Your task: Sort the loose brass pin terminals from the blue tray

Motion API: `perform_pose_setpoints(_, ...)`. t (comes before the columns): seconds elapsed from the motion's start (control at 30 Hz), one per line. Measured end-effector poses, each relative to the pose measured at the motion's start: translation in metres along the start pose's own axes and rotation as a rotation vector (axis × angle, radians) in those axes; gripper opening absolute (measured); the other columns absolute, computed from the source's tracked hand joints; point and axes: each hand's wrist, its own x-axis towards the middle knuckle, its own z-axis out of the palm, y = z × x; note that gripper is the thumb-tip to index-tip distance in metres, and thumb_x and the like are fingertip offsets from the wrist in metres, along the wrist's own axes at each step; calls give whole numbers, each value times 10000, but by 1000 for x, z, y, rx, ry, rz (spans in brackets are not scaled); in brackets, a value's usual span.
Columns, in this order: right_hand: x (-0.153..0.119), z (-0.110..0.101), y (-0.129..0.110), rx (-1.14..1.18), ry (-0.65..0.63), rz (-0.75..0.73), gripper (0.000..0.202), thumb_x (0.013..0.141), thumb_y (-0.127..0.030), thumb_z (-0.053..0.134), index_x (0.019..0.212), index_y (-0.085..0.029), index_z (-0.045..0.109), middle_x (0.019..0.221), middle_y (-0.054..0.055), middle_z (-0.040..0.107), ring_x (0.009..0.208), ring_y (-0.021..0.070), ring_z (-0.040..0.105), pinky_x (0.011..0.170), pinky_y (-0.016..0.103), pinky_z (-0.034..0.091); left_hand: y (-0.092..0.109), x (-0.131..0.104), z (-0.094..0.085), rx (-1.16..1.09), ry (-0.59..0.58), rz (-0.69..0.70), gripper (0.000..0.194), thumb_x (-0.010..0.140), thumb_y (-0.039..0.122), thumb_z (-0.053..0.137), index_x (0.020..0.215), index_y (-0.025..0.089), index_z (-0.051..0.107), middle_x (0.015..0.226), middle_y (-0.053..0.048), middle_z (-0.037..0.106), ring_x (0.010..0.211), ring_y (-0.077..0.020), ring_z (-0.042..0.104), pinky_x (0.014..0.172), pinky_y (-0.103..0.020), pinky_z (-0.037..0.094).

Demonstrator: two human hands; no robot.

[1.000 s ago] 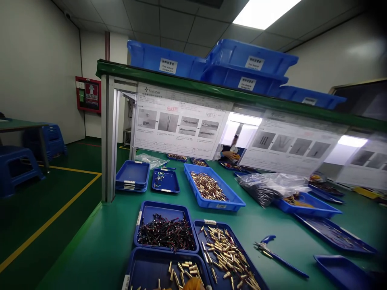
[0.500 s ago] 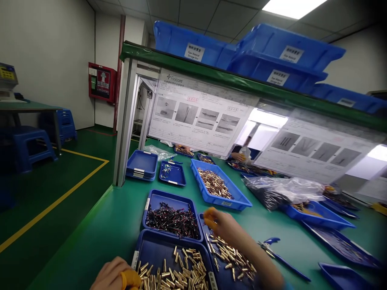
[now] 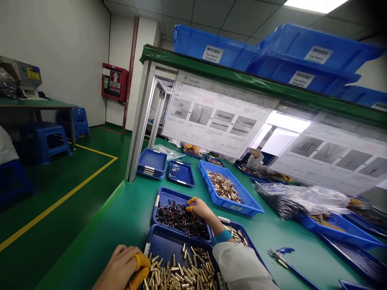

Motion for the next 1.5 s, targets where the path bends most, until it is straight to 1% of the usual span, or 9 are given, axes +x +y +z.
perform_pose_setpoints(0.3,-23,-14,-26,-5,-253,-385,143,869,-251,553,919,-129,609,842,3,652,683,129,632,608,291,534,-4,-1,6,-12,-16,1,158,787,210,489,733,279,621,793,1,652,720,-201,584,617,-252,458)
perform_pose_setpoints(0.43,-31,-30,-32,-95,-171,-410,103,853,-220,574,871,-130,621,790,-14,656,640,116,625,598,279,528,5,1,-2,-7,-37,-17,184,775,170,499,739,281,642,785,3,664,691,-197,593,614,-249,469)
perform_pose_setpoints(0.53,-48,-31,-45,-174,23,-384,117,847,-112,536,929,-131,617,942,48,662,787,161,629,726,344,502,12,3,-8,4,-74,-60,223,756,124,497,751,280,657,801,0,668,715,-205,606,606,-247,475)
perform_pose_setpoints(0.63,-77,-11,-63,-247,156,-373,237,849,-55,442,974,-146,622,1064,99,648,943,209,603,829,348,441,13,2,-8,9,-69,-54,269,744,87,467,753,274,661,802,-2,670,704,-191,605,620,-242,482)
perform_pose_setpoints(0.77,-113,37,-82,-362,75,-333,179,768,-54,538,862,-112,679,863,148,714,788,278,669,682,354,492,12,-1,-8,-18,-47,-59,304,725,57,443,774,269,655,829,-3,672,738,-183,608,610,-215,484)
perform_pose_setpoints(0.87,-122,62,-86,-422,69,-286,261,738,36,516,954,-37,644,946,210,685,817,302,662,692,408,497,14,-2,-10,-30,-52,-77,307,730,50,430,798,261,644,860,-6,664,776,-182,603,614,-212,483)
perform_pose_setpoints(1.03,-113,52,-72,-319,85,-303,100,803,-64,566,832,-126,640,865,39,695,811,180,648,760,374,497,15,-2,-12,0,-65,-127,233,784,92,422,762,237,601,897,-13,641,805,-184,592,670,-245,474)
perform_pose_setpoints(1.27,-130,-3,-24,121,260,-314,221,774,-42,404,789,-143,601,652,49,676,557,160,639,532,252,500,28,2,-10,-47,-204,-135,211,805,85,429,798,232,582,924,-14,611,837,-181,571,684,-242,470)
perform_pose_setpoints(1.5,-170,30,17,464,488,-282,322,851,-334,400,1070,-155,552,749,67,702,583,197,647,487,274,502,49,66,6,314,-372,4,422,720,-94,368,985,174,559,1077,-60,578,1008,-212,507,818,-306,435)
